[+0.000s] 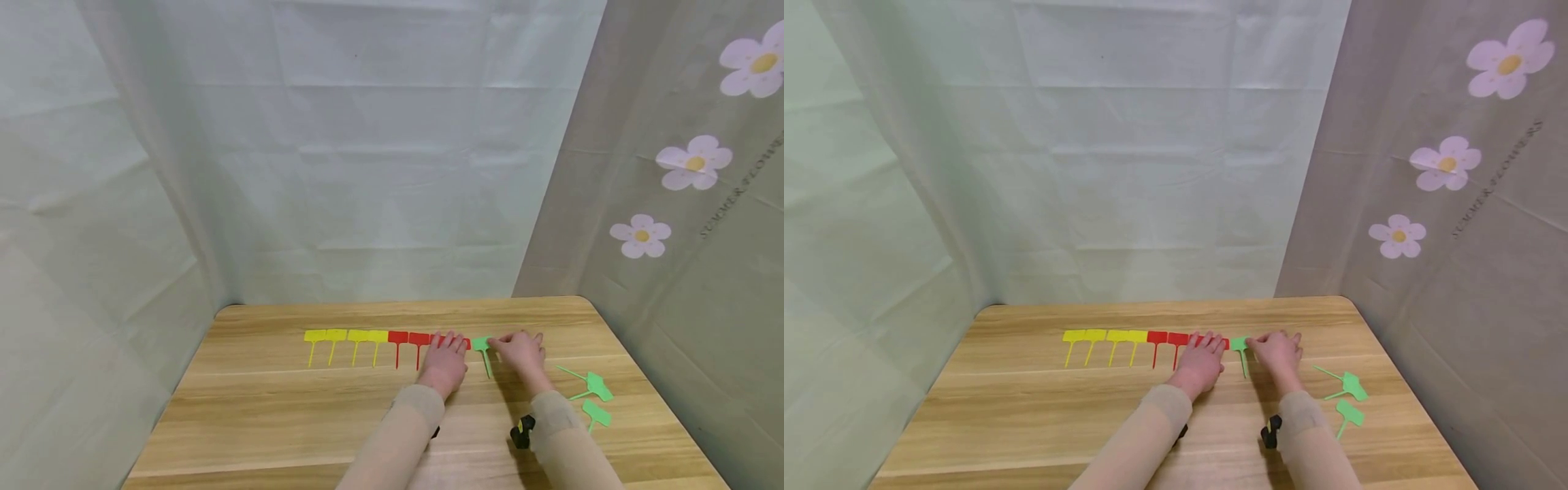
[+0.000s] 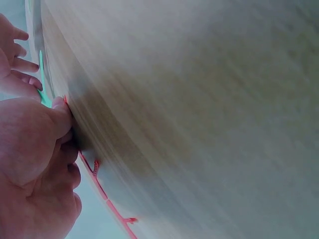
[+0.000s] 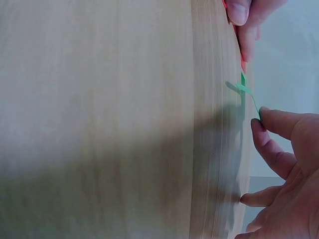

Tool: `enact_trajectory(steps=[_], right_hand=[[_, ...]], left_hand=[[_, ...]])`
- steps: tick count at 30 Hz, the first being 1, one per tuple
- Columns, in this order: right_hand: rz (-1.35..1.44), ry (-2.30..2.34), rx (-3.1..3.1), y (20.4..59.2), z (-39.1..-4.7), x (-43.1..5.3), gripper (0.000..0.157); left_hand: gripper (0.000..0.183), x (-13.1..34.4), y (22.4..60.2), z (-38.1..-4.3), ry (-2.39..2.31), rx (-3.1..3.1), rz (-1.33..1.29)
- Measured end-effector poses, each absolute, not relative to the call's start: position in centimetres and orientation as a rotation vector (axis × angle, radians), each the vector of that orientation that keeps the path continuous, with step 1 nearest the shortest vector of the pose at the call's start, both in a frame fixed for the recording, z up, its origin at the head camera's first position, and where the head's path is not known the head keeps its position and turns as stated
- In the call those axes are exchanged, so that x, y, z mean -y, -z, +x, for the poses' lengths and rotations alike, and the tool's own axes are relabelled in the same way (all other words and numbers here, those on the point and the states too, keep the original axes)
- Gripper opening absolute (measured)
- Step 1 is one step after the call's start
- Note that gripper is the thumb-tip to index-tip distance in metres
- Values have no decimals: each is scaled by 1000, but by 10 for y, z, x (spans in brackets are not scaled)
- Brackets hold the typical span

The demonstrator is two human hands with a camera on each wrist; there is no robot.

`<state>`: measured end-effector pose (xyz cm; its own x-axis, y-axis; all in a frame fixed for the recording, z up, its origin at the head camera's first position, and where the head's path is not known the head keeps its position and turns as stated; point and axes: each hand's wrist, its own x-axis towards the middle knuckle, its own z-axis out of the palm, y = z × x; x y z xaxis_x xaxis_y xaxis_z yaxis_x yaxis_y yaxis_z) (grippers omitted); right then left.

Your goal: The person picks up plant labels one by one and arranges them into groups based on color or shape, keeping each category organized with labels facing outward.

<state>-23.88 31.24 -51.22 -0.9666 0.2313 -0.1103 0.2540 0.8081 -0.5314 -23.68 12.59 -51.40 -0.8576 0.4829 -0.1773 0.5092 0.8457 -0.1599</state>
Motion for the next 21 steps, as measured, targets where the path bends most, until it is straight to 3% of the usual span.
enact_trajectory(steps=[21], right_hand=[[439,790,-2972,516,-241,-309,48]], left_hand=[[59,-125,509,-234,323,-2894,776]])
